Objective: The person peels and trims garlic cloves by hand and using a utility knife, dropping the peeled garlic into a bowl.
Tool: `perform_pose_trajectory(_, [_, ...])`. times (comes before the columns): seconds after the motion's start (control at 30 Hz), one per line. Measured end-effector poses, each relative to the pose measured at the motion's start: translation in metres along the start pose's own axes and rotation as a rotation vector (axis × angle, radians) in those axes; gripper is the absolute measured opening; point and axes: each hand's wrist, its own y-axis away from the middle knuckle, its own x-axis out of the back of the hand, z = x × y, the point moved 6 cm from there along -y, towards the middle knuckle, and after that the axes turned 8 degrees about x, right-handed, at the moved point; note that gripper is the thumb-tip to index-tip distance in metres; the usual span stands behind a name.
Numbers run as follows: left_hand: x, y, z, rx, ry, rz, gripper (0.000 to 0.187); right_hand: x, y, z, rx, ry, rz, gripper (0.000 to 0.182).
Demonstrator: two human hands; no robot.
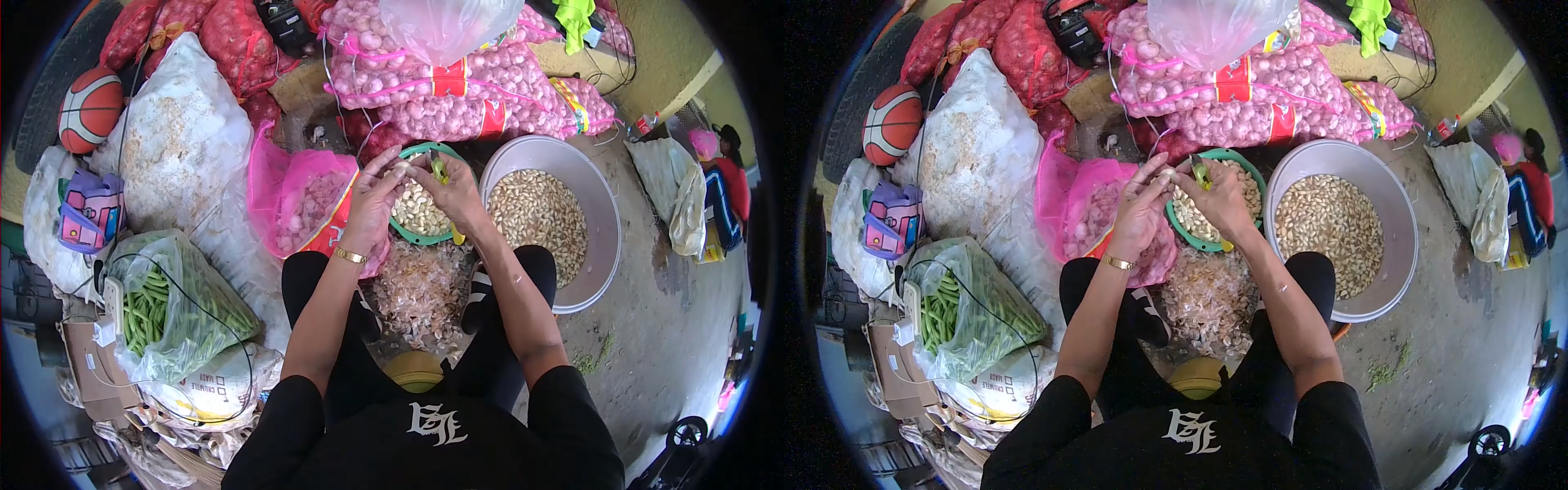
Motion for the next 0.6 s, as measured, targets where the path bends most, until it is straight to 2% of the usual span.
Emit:
perform_pose_trajectory(0.1, [0.002, -0.001, -0.004, 0.003, 0.091, 0.042, 0.027, -0.004, 0.002, -0.004, -0.070, -0.042, -0.010, 0.017])
perform_pose_trajectory(0.17, [0.006, -0.002, -0.009, 0.018, 0.160, 0.058, 0.023, -0.004, 0.001, -0.005, 0.050, -0.054, 0.031, 0.016])
perform_pose_trajectory(0.2, [0.006, -0.004, -0.016, 0.090, 0.207, 0.027, 0.020, -0.005, 0.002, -0.009, 0.050, -0.053, 0.032, 0.016])
perform_pose_trajectory(0.27, [0.006, -0.006, -0.025, 0.163, 0.254, -0.008, 0.018, -0.002, 0.004, -0.026, 0.140, 0.181, 0.056, 0.016])
perform_pose_trajectory(0.33, [0.002, -0.003, -0.025, 0.168, 0.298, 0.025, 0.021, 0.001, 0.004, -0.021, 0.205, 0.246, 0.061, 0.016])
perform_pose_trajectory(0.47, [-0.009, 0.000, -0.016, 0.096, 0.202, -0.014, 0.025, 0.002, 0.006, -0.022, 0.350, 0.326, 0.018, 0.020])
perform_pose_trajectory(0.6, [-0.006, -0.001, -0.006, 0.035, 0.004, 0.055, 0.031, 0.007, 0.006, -0.009, 0.221, 0.381, -0.032, 0.023])
